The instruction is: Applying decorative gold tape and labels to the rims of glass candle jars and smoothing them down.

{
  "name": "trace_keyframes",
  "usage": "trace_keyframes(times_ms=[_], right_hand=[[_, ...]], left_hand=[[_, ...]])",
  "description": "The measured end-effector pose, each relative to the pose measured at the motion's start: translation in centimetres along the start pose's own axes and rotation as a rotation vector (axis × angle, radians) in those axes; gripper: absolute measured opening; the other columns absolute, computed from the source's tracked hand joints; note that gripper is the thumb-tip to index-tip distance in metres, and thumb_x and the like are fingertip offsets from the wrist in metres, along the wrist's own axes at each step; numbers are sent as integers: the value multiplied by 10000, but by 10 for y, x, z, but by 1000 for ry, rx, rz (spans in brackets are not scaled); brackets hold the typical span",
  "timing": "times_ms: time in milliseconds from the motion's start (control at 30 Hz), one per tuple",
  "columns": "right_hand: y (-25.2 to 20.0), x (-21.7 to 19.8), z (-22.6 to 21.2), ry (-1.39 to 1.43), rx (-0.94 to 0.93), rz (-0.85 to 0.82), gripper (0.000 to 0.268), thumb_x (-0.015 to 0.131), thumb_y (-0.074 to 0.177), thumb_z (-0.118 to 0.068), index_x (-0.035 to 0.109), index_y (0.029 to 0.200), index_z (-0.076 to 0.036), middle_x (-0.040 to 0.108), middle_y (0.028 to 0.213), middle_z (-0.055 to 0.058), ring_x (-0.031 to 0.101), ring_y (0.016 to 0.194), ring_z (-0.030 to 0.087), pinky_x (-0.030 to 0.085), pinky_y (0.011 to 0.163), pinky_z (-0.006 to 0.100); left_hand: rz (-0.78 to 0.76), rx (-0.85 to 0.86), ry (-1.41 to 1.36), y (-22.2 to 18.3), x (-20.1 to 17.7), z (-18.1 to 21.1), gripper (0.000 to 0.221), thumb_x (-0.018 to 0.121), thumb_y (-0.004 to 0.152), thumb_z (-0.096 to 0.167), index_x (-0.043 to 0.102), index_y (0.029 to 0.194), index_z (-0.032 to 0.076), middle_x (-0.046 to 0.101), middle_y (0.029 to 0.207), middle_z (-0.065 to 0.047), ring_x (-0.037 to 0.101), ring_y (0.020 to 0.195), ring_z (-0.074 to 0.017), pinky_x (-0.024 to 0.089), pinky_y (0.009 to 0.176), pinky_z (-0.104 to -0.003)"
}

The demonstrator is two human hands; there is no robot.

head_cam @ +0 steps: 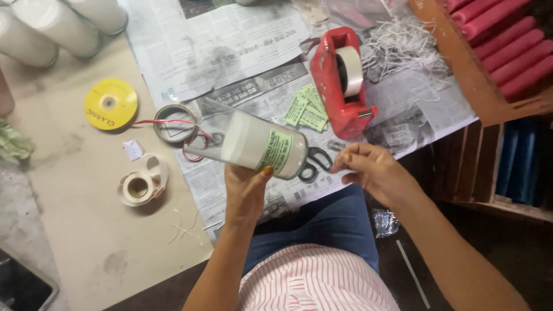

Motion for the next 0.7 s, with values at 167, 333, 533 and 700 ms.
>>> trace_keyframes(times_ms=[167,333,533,700], right_hand=[[-48,96,-8,272,-85,-215,244,660,954,-191,639,973,51,669,695,220,721,665,279,592,548,350],[-38,118,-7,384,-69,-100,295,661,1001,-247,594,843,-7,421,652,57,595,573,265,467,492,337],[-29,120,-2,299,-65,23,279,775,936,-221,637,819,-9,484,603,33,562,545,178,460,474,277],[-26,122,-4,231,-93,61,299,807,916,-234,654,797,-7,453,593,3,549,540,139,473,474,256]], left_hand=[[34,83,70,-1,-7,-5,904,866,664,-54,459,1461,80,649,1273,-127,656,1143,-273,586,993,-467],[10,186,264,-15,19,33,868,896,626,-85,536,1407,30,686,1176,-100,670,1110,-235,577,992,-419],[-51,347,466,-26,39,81,898,941,650,54,501,1433,62,633,1187,-82,611,1113,-178,519,1007,-391],[-24,423,584,-28,25,85,1099,987,598,182,374,1500,38,540,1295,-109,513,1208,-206,358,1142,-403]])
Point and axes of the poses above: each hand's wrist, its own y-axis towards the middle knuckle, its own x-axis out of the palm, z = x × y, the point moved 10 cm from there along y, towards the middle knuckle
